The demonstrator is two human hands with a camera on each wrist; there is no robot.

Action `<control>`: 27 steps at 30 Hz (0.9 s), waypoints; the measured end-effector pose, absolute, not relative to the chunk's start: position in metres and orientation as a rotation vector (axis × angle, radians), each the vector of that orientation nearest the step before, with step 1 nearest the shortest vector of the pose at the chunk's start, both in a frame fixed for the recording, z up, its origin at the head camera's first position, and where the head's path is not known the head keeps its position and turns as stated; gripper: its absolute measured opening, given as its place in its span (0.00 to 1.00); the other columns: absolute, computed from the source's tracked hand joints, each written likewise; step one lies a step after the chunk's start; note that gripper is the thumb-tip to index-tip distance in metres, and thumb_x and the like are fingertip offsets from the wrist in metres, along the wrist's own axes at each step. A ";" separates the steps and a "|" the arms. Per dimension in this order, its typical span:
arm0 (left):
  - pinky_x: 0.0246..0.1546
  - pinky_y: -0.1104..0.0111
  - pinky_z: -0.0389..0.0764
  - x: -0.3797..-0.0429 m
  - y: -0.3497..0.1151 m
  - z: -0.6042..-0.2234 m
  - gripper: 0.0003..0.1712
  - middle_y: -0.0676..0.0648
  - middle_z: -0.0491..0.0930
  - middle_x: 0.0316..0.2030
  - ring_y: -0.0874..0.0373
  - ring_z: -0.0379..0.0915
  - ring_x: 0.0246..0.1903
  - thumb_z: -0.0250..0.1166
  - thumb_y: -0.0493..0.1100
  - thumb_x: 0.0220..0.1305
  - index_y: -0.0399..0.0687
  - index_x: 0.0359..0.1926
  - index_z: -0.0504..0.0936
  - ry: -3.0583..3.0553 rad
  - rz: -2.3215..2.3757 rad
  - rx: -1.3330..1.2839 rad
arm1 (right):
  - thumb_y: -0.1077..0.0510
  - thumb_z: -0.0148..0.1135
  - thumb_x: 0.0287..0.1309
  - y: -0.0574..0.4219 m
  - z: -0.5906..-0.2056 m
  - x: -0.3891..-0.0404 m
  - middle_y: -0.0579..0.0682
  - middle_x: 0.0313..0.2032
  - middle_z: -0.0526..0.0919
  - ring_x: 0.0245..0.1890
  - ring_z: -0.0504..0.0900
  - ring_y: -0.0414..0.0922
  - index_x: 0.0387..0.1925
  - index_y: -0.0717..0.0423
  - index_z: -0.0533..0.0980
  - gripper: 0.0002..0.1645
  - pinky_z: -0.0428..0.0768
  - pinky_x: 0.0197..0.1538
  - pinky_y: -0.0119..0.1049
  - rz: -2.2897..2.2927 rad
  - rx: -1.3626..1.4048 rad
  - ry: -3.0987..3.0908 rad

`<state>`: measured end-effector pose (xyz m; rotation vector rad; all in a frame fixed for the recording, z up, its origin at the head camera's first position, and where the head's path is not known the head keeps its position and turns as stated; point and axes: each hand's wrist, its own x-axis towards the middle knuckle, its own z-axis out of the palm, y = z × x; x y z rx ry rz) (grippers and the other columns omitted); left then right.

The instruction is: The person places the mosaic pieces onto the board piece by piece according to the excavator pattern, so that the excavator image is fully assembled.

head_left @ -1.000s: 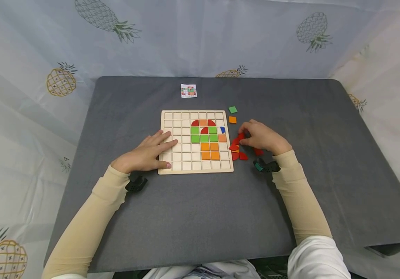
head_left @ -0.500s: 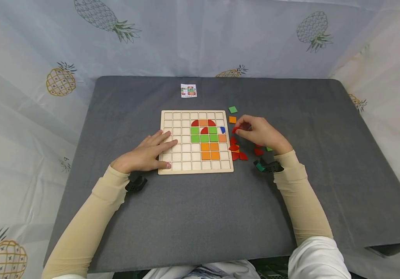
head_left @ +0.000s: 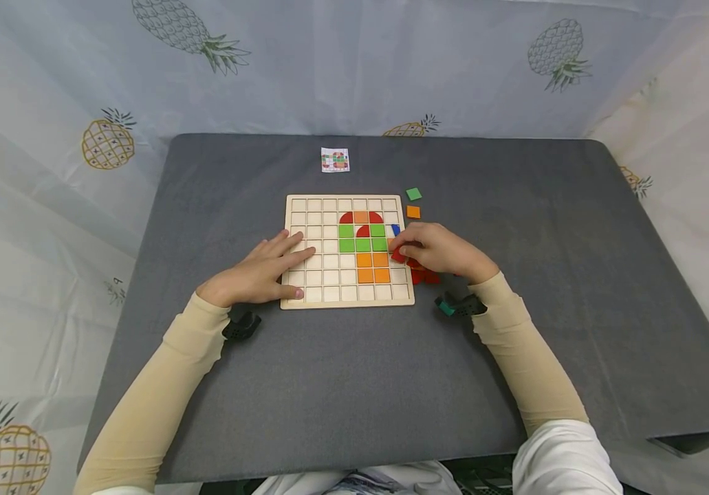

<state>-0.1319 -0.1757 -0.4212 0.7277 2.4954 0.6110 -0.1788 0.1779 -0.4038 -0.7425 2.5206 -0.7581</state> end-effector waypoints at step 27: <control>0.77 0.37 0.37 -0.132 -0.175 -0.421 0.48 0.39 0.40 0.82 0.39 0.26 0.81 0.69 0.51 0.66 0.51 0.80 0.56 2.488 0.597 0.709 | 0.60 0.66 0.66 0.162 -0.405 -0.173 0.54 0.47 0.84 0.46 0.76 0.50 0.50 0.57 0.84 0.13 0.78 0.51 0.45 -0.555 -0.758 2.614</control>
